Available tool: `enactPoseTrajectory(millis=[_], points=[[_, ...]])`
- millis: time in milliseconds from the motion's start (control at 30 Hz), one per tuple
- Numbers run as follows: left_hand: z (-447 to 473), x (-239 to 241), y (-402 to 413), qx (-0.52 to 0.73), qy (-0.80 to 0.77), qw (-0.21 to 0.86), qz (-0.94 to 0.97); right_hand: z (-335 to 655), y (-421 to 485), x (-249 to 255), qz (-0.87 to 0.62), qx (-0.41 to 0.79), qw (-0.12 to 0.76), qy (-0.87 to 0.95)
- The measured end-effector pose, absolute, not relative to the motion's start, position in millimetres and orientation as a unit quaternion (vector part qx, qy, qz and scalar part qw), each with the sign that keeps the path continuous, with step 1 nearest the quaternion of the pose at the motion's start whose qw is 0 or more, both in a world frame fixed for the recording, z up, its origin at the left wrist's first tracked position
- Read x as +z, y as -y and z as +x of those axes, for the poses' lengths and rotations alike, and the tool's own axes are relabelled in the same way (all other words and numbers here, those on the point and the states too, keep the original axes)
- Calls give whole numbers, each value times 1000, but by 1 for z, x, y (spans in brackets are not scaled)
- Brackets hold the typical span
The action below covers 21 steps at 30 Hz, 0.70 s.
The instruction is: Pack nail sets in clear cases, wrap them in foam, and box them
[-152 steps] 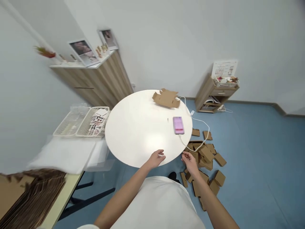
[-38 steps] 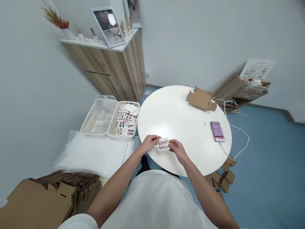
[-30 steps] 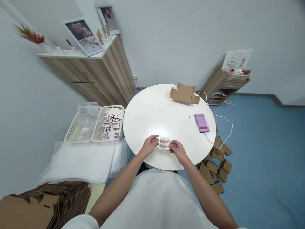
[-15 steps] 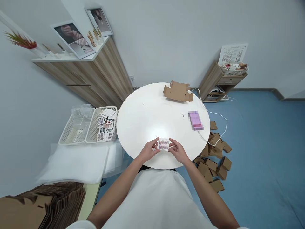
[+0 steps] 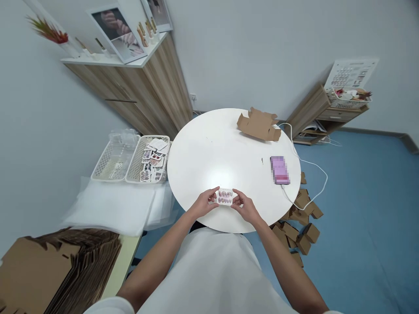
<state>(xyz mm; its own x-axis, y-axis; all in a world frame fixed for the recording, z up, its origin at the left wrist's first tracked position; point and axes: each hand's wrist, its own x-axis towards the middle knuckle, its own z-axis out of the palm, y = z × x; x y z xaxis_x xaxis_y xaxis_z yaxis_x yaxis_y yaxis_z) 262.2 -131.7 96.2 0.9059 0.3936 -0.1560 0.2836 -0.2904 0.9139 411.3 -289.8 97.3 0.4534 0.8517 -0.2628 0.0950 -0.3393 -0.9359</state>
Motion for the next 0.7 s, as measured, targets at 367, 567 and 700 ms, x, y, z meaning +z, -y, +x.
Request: enactPoseTrajectory(millis=[367, 567, 700], points=[[224, 84, 99, 83, -320, 522, 786, 394, 223, 86, -684, 445, 430, 387], [200, 67, 59, 127, -372, 484, 781, 368, 166, 75, -710, 430, 394, 395], [186, 54, 29, 125, -413, 471, 769, 348, 127, 60, -728, 420, 375, 392]])
